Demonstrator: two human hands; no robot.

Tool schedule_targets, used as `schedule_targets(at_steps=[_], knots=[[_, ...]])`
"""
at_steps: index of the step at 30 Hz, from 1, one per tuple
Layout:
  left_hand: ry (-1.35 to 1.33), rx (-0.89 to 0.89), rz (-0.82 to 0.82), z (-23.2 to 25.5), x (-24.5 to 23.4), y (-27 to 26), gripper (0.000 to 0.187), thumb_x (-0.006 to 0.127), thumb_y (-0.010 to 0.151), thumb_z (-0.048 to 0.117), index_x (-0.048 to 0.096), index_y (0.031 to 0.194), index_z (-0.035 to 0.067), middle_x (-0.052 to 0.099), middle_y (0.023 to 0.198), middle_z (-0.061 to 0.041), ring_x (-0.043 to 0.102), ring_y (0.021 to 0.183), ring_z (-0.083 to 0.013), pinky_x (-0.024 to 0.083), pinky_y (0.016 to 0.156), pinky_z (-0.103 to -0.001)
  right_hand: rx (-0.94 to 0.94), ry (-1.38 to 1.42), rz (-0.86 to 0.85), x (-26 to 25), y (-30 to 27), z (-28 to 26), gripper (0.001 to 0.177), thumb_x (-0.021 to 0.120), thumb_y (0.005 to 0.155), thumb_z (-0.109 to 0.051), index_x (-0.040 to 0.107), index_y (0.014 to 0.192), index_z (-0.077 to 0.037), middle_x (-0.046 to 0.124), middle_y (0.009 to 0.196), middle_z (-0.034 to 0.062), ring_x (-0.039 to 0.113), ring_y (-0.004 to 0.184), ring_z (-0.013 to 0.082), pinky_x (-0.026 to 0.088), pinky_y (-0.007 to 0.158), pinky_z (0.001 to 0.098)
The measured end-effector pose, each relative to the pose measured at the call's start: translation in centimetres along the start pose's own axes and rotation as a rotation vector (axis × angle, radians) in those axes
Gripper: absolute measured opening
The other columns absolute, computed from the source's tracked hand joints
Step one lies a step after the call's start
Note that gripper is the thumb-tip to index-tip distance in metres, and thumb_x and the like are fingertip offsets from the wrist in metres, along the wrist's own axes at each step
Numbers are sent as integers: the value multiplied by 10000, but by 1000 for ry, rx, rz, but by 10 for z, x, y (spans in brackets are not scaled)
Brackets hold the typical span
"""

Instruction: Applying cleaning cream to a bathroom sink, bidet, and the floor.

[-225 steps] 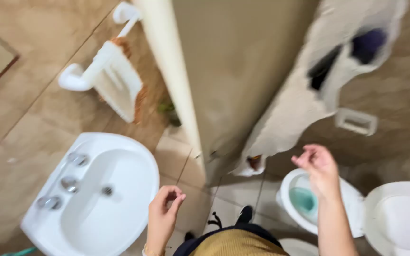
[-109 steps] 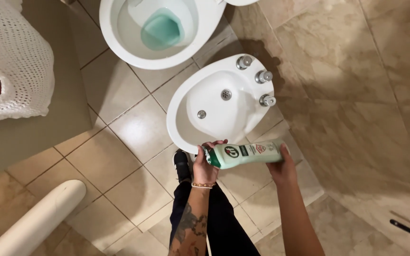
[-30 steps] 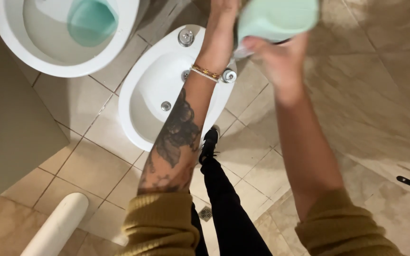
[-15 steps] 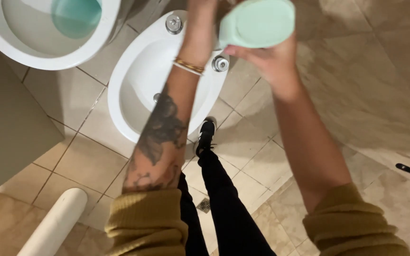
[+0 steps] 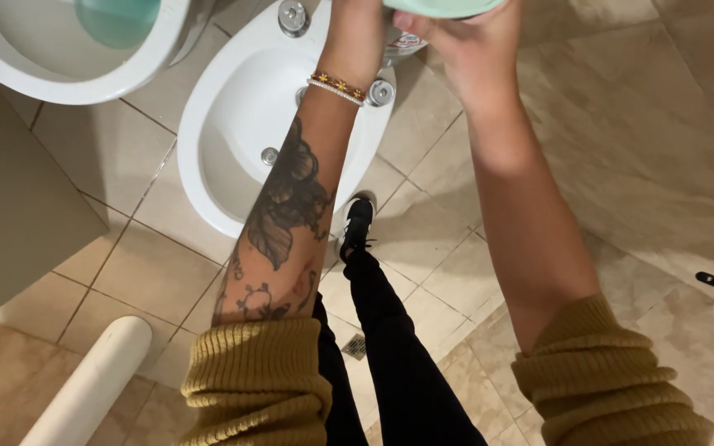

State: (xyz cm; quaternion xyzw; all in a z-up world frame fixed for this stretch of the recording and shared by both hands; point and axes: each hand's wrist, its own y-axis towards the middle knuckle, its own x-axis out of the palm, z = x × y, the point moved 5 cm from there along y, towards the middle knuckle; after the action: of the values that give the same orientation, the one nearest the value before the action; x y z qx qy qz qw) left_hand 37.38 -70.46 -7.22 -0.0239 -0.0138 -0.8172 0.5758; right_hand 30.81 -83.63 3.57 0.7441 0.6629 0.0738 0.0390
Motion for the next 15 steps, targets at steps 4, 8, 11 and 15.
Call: schedule_targets(at_steps=[4,8,11,15], knots=[[-78,41,-141,70,-7,-23,382,573,1077,330,602,1122,-49,636,1002,-135,581,940,-202,517,854,-388,-15,94,92,-8,-7,-33,233,850,961,77,677,1107,23,744,1034,59,737,914,150,616,844,297],[78,189,-328,140,-1,-41,510,777,958,169,507,1350,-13,662,1179,-185,656,1059,-276,541,929,-396,60,62,67,-19,-12,-40,250,850,952,93,672,1117,35,723,1010,61,723,908,146,612,837,300],[311,21,-307,117,3,-45,591,768,942,101,441,1427,18,673,1208,-177,684,1082,-309,558,957,-386,94,55,-83,-8,-18,-37,287,842,958,77,650,1167,37,725,1057,66,728,950,147,624,875,304],[329,301,-249,81,11,-48,632,786,954,13,376,1433,-31,629,1335,-239,652,1256,-391,562,1054,-397,95,128,-97,-11,-27,-11,328,845,1013,81,620,1249,45,736,1107,82,740,969,157,626,875,300]])
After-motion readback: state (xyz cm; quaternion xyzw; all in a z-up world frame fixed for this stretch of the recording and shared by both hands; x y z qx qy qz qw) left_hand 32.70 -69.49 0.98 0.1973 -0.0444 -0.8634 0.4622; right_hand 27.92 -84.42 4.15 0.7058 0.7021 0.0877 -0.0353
